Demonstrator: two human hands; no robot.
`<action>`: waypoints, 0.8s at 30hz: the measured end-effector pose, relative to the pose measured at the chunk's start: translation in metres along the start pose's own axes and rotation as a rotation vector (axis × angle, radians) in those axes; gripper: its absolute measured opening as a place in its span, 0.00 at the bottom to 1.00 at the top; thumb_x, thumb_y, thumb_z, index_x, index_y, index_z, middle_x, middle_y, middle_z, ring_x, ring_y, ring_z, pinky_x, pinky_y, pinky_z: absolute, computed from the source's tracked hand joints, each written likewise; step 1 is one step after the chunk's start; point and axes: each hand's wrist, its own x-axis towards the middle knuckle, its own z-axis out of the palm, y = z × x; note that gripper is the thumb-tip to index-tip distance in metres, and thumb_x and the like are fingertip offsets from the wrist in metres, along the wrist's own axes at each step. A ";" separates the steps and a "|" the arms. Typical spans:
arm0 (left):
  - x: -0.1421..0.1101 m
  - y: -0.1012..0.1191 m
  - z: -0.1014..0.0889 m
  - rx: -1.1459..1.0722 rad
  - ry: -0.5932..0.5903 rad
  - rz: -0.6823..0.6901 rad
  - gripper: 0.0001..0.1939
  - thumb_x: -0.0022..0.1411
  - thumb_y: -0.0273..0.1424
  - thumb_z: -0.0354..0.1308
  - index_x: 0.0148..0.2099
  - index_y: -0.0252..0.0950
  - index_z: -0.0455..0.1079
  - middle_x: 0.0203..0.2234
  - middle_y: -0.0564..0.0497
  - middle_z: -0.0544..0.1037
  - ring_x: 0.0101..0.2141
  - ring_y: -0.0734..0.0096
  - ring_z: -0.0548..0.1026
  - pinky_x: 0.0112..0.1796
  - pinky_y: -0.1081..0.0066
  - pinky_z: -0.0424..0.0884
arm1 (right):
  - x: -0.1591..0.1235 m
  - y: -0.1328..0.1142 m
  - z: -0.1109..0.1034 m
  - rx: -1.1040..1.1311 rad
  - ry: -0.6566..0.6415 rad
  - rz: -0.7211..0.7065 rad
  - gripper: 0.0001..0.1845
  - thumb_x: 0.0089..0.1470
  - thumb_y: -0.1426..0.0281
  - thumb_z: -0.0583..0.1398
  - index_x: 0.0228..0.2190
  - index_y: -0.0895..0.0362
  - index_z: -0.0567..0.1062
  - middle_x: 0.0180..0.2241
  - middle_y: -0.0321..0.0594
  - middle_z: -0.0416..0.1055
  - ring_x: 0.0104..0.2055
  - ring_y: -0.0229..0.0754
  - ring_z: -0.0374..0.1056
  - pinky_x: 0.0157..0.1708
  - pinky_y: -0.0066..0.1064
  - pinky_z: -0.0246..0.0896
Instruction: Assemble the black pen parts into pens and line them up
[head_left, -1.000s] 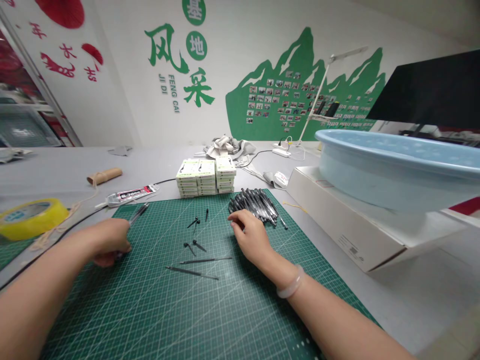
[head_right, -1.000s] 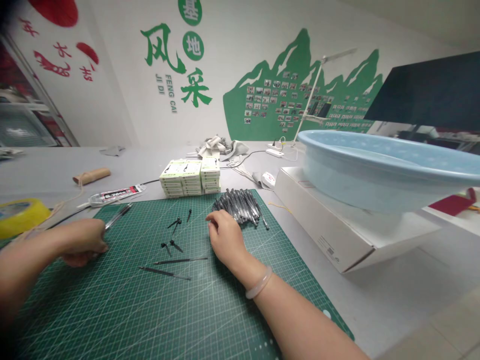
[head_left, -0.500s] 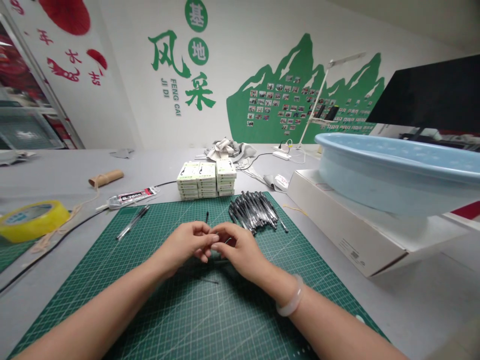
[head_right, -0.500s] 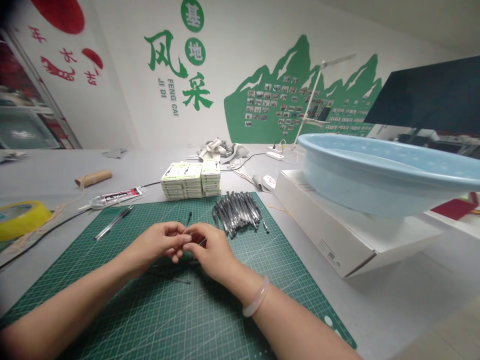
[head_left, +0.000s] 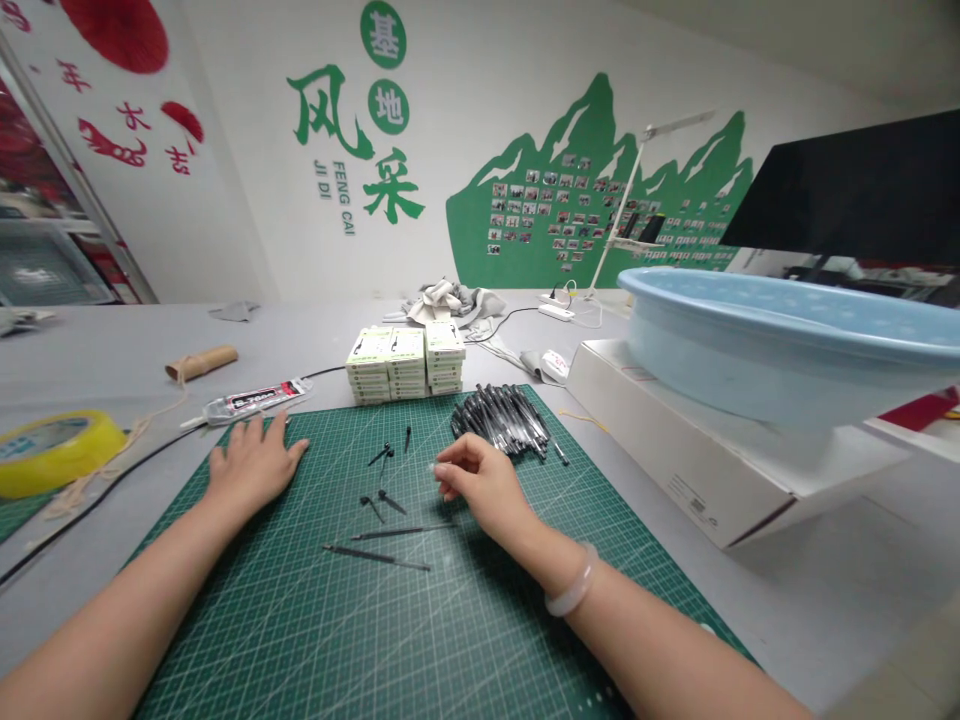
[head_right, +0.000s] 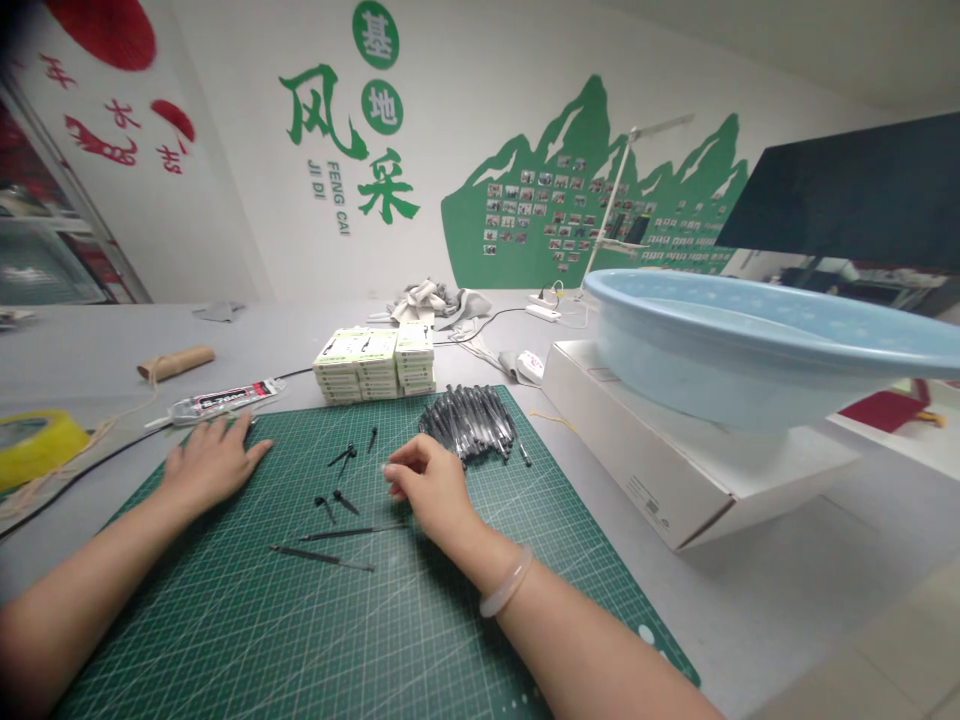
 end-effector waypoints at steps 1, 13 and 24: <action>0.000 -0.003 0.007 0.000 -0.046 0.005 0.38 0.66 0.48 0.38 0.68 0.27 0.54 0.64 0.29 0.58 0.63 0.36 0.56 0.56 0.40 0.56 | 0.001 0.001 -0.001 0.015 0.016 0.003 0.09 0.43 0.68 0.65 0.27 0.57 0.70 0.22 0.32 0.69 0.24 0.37 0.68 0.23 0.29 0.65; -0.050 0.070 -0.020 -0.107 0.021 0.419 0.25 0.65 0.35 0.44 0.56 0.31 0.72 0.58 0.40 0.71 0.59 0.54 0.65 0.60 0.60 0.58 | 0.008 0.007 -0.011 0.046 0.128 0.004 0.11 0.40 0.69 0.67 0.25 0.57 0.70 0.22 0.33 0.70 0.25 0.38 0.68 0.28 0.31 0.67; -0.041 0.057 0.008 -0.131 -0.049 0.379 0.32 0.68 0.39 0.38 0.67 0.27 0.58 0.63 0.37 0.64 0.63 0.50 0.60 0.61 0.55 0.55 | 0.008 0.012 -0.007 0.149 0.060 0.069 0.13 0.39 0.69 0.67 0.25 0.57 0.68 0.25 0.35 0.74 0.25 0.37 0.71 0.27 0.30 0.68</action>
